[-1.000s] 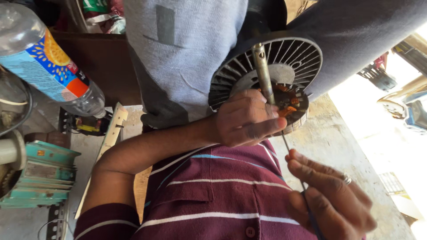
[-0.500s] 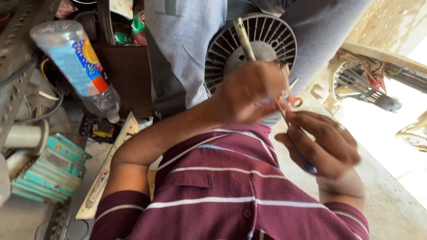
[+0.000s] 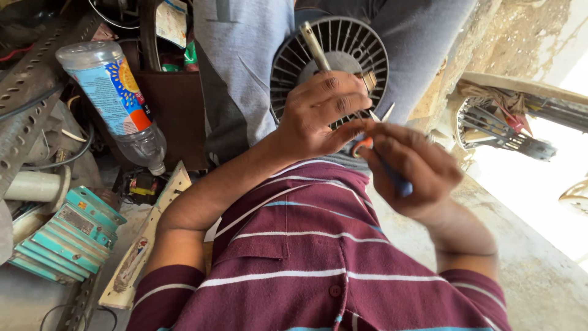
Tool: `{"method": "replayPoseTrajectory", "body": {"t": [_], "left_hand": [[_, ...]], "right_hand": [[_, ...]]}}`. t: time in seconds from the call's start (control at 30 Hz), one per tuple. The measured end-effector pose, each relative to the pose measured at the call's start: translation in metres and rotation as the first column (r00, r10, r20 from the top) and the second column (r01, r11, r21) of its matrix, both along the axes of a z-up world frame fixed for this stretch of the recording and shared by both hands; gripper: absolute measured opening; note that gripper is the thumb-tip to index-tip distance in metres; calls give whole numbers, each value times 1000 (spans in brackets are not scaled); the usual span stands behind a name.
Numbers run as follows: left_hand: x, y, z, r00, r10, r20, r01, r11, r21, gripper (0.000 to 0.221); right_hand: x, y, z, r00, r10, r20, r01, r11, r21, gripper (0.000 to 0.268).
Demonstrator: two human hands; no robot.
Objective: The person uses a screwdriver to adjust and tighten copper windings on a motor armature held in their lap. They repeatedly probe and press the winding slots while rotating the component to access different sections.
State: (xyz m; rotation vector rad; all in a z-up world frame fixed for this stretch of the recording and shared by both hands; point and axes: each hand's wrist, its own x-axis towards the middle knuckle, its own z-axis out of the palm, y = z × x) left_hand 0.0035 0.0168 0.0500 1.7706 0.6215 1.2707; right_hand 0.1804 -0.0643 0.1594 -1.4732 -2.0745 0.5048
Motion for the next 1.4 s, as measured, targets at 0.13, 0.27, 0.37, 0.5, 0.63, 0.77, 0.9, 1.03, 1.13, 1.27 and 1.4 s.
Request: {"method": "replayPoseTrajectory", "body": {"t": [0.13, 0.27, 0.37, 0.5, 0.63, 0.77, 0.9, 1.03, 1.13, 1.27, 1.4], "left_hand": [[5, 11, 3, 997, -68, 21, 66, 993, 98, 22], [8, 14, 0, 988, -106, 112, 105, 994, 11, 14], [5, 8, -2, 995, -66, 78, 63, 997, 43, 13], [9, 0, -4, 989, -64, 132, 63, 998, 13, 12], [12, -17, -10, 993, -15, 117, 14, 1000, 6, 13], [7, -12, 0, 985, -2, 170, -4, 999, 32, 16], [11, -9, -1, 989, 24, 148, -35, 997, 71, 18], [4, -15, -8, 994, 104, 15, -105, 978, 180, 17], [12, -14, -8, 992, 84, 98, -102, 975, 195, 16], [8, -25, -14, 986, -21, 163, 2, 993, 116, 15], [10, -27, -20, 998, 35, 49, -43, 984, 175, 16]], "right_hand": [[3, 20, 16, 1000, -8, 22, 10, 996, -88, 15], [2, 37, 22, 998, 49, 42, -42, 987, -156, 15], [1, 39, 46, 987, 111, 120, -89, 981, -173, 21], [-6, 36, 100, 998, 69, -3, -68, 984, -167, 41], [-35, 40, 102, 981, 157, 109, -155, 988, -28, 28], [-42, 56, 97, 936, 192, 295, -248, 955, 165, 15], [-44, 64, 112, 962, 257, 90, -268, 954, 137, 8], [-76, 73, 112, 938, 262, 227, -292, 950, 111, 23], [-63, 77, 103, 977, 131, 171, -125, 991, -46, 24], [8, 53, 61, 924, 277, -265, -339, 914, -225, 16], [41, 22, -2, 803, 465, -371, -512, 858, -34, 41]]}}
